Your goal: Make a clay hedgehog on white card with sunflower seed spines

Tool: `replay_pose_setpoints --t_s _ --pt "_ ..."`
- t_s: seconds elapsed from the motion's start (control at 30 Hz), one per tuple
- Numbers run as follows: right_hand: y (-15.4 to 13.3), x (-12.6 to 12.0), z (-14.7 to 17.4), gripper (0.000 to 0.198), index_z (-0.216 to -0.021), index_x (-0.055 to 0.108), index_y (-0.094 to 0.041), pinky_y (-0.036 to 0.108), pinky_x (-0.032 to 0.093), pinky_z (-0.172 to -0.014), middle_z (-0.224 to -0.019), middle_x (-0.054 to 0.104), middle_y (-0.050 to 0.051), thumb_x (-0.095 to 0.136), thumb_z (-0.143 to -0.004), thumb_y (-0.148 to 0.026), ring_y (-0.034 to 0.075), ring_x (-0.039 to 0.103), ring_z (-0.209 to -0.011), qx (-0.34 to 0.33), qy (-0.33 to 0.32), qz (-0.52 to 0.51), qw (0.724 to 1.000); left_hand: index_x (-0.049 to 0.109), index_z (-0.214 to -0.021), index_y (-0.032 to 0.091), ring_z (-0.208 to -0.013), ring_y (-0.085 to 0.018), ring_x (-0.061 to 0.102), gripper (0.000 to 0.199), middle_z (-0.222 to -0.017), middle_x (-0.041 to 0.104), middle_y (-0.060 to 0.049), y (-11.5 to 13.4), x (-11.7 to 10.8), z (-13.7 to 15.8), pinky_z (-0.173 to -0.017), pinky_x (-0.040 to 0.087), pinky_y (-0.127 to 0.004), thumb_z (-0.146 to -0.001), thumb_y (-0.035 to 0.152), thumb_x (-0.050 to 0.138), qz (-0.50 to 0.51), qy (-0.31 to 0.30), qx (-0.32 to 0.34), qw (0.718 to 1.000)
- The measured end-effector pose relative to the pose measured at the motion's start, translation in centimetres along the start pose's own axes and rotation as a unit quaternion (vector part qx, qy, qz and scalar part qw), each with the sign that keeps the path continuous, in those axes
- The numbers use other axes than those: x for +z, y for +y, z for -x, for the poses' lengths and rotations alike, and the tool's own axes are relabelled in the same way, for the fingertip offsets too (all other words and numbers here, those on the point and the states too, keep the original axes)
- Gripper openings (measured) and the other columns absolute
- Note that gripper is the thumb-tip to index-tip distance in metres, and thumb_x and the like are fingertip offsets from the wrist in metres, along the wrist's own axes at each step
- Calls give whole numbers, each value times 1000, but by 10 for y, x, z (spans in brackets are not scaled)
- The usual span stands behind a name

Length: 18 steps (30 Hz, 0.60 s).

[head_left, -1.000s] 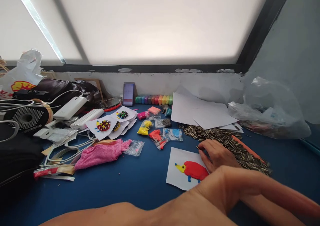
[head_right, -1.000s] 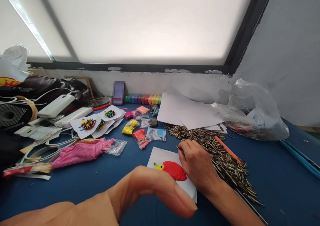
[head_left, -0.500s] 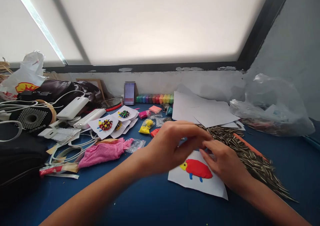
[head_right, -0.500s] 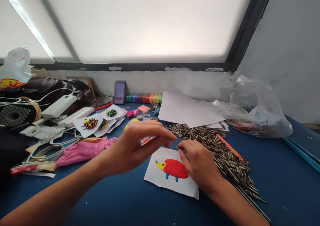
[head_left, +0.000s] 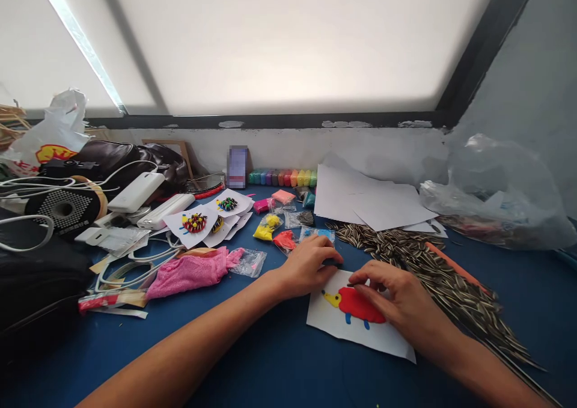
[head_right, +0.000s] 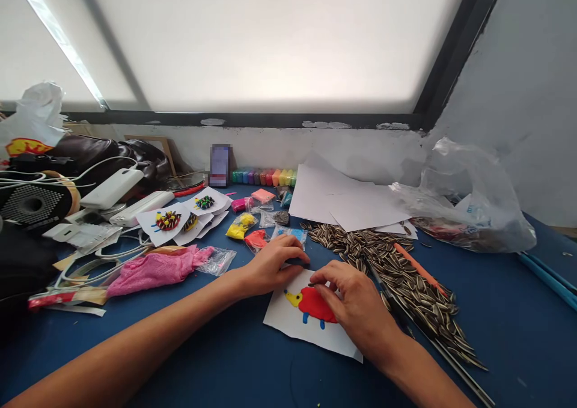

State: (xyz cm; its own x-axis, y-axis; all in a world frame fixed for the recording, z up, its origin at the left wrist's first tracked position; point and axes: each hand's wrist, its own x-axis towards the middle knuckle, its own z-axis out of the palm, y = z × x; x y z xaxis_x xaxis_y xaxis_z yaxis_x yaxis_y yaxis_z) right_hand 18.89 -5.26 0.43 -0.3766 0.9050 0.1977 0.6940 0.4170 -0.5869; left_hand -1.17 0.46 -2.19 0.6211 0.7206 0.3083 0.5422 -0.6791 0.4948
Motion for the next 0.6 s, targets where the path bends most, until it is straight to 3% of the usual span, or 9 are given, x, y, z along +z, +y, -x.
replay_pose_setpoints --t_s 0.17,0.6 --pt "0 5 1 21 -91 74 -26 32 51 -72 -86 68 3 53 -90 -26 18 64 -81 -1 -4 -15 1000 71 -93 17 -90 -17 55 14 -95 62 -6 -6 9 2 -84 45 -32 -86 14 58 3 31 31 999" --pt "-8 9 2 20 -87 71 -26 30 51 -66 -80 67 2 51 -91 -24 18 63 -75 -36 1 42 998 70 -92 18 -91 -18 55 13 -94 63 -5 -6 7 2 -83 44 -32 -87 14 58 -5 21 29 999"
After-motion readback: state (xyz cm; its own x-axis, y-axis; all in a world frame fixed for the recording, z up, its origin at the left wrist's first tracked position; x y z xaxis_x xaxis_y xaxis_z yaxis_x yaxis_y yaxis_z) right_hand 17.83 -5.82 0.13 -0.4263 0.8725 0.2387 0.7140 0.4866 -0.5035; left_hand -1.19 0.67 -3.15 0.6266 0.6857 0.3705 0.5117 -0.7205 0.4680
